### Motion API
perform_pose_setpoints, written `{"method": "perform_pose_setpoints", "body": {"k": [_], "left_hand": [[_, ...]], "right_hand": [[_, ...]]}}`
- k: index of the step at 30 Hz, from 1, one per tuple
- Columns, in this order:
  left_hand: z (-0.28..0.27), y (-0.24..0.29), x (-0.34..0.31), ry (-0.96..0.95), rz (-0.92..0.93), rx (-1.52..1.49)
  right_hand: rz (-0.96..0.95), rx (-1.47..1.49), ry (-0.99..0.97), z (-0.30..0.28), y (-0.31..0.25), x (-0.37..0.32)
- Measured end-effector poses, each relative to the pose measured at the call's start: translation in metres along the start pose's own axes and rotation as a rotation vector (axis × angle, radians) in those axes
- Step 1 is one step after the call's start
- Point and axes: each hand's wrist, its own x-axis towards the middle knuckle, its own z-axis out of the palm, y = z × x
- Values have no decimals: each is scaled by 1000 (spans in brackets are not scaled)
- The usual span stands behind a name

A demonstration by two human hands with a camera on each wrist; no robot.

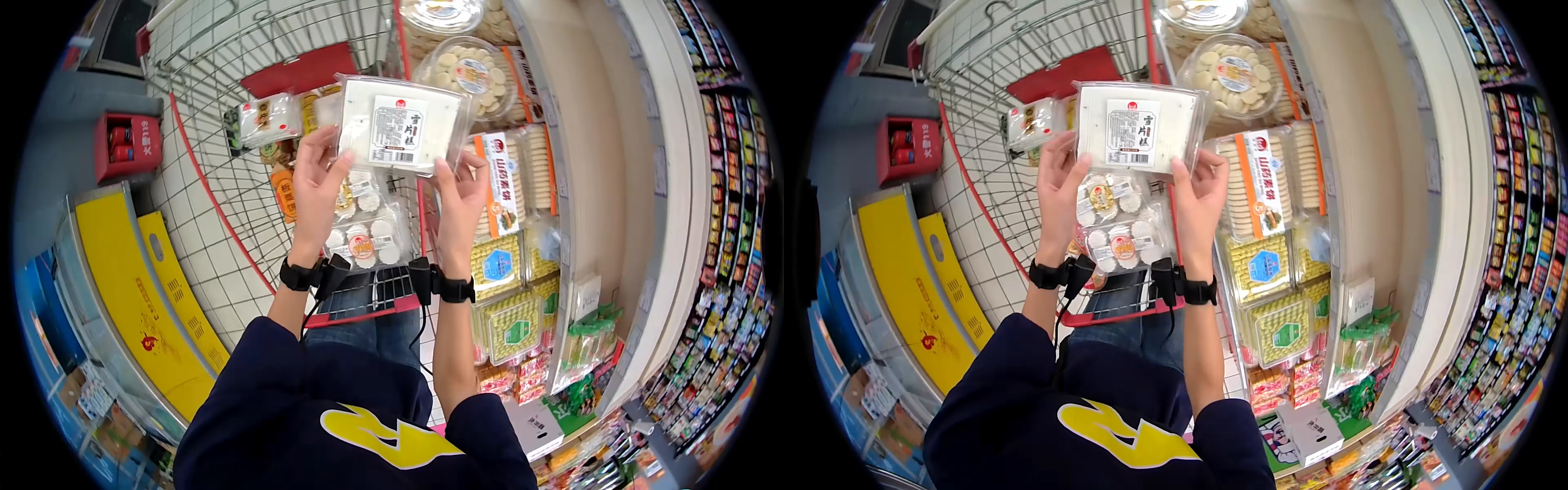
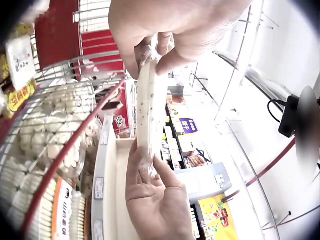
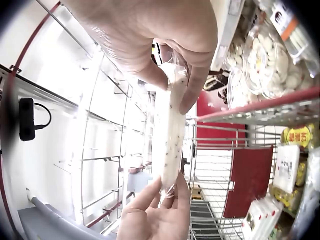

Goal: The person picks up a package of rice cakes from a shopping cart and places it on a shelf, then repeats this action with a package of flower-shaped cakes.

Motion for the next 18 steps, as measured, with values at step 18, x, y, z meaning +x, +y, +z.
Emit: {"method": "perform_pose_setpoints", "body": {"k": [18], "left_hand": [[180,-36,-100,-490,-104,13]], "right_hand": [[-160,56,458,-202,-54,-95]]}}
